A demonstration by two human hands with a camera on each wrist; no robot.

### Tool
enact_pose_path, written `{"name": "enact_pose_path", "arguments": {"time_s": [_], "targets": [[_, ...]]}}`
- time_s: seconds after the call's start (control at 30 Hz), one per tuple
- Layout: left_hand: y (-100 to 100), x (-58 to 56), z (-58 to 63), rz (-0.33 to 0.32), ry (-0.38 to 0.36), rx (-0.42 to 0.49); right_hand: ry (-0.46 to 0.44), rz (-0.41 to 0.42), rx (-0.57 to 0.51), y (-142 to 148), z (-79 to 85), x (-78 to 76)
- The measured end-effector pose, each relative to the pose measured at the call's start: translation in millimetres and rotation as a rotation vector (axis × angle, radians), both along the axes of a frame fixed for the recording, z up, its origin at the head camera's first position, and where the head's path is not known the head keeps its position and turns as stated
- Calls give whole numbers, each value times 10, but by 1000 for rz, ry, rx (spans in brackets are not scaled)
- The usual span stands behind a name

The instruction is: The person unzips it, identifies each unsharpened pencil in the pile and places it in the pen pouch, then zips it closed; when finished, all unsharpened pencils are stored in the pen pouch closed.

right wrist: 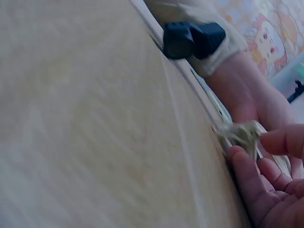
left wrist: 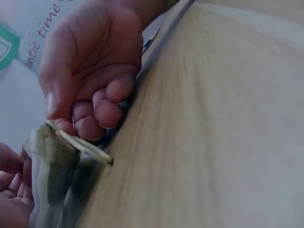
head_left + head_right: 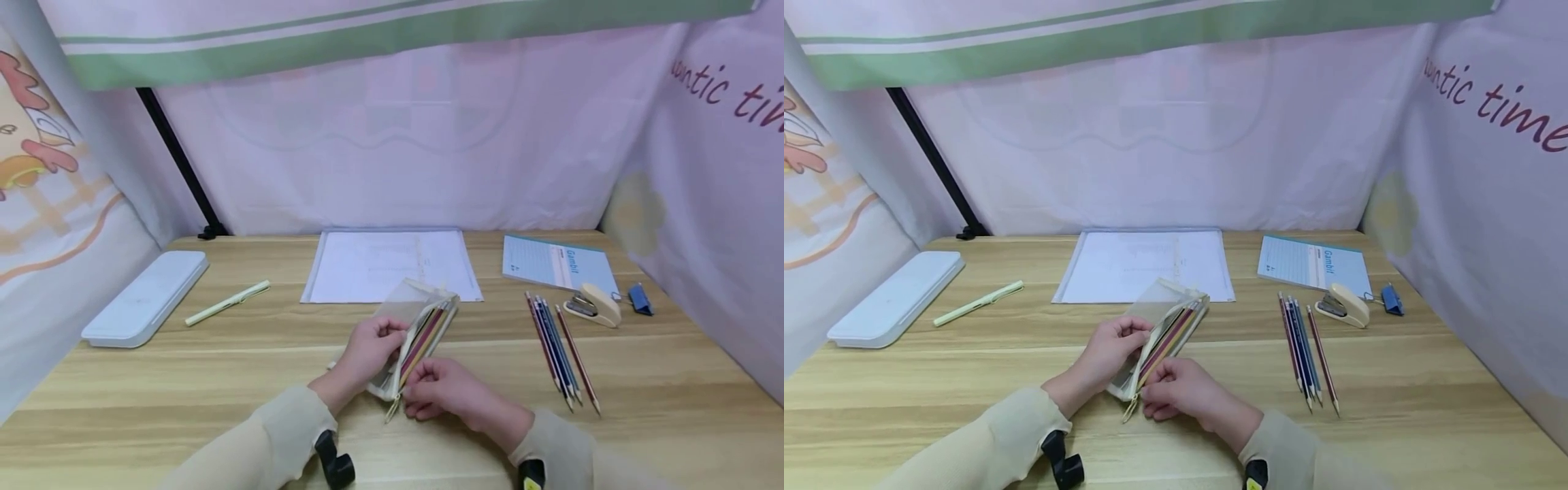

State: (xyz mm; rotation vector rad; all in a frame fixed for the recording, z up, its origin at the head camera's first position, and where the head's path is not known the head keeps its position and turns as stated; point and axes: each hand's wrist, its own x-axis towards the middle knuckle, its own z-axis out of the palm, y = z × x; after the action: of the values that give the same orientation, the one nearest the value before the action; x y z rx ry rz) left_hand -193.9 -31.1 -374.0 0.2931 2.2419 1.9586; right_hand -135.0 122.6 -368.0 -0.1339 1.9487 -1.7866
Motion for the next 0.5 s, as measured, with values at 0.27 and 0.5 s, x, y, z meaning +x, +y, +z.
{"name": "enact_pose_path", "arguments": {"time_s": [0.27, 0.5], "targets": [[114, -14, 48, 104, -47, 69, 113, -46, 3, -157, -4, 128], [68, -16, 32, 15, -43, 46, 137, -132, -4, -245, -41, 127]]}}
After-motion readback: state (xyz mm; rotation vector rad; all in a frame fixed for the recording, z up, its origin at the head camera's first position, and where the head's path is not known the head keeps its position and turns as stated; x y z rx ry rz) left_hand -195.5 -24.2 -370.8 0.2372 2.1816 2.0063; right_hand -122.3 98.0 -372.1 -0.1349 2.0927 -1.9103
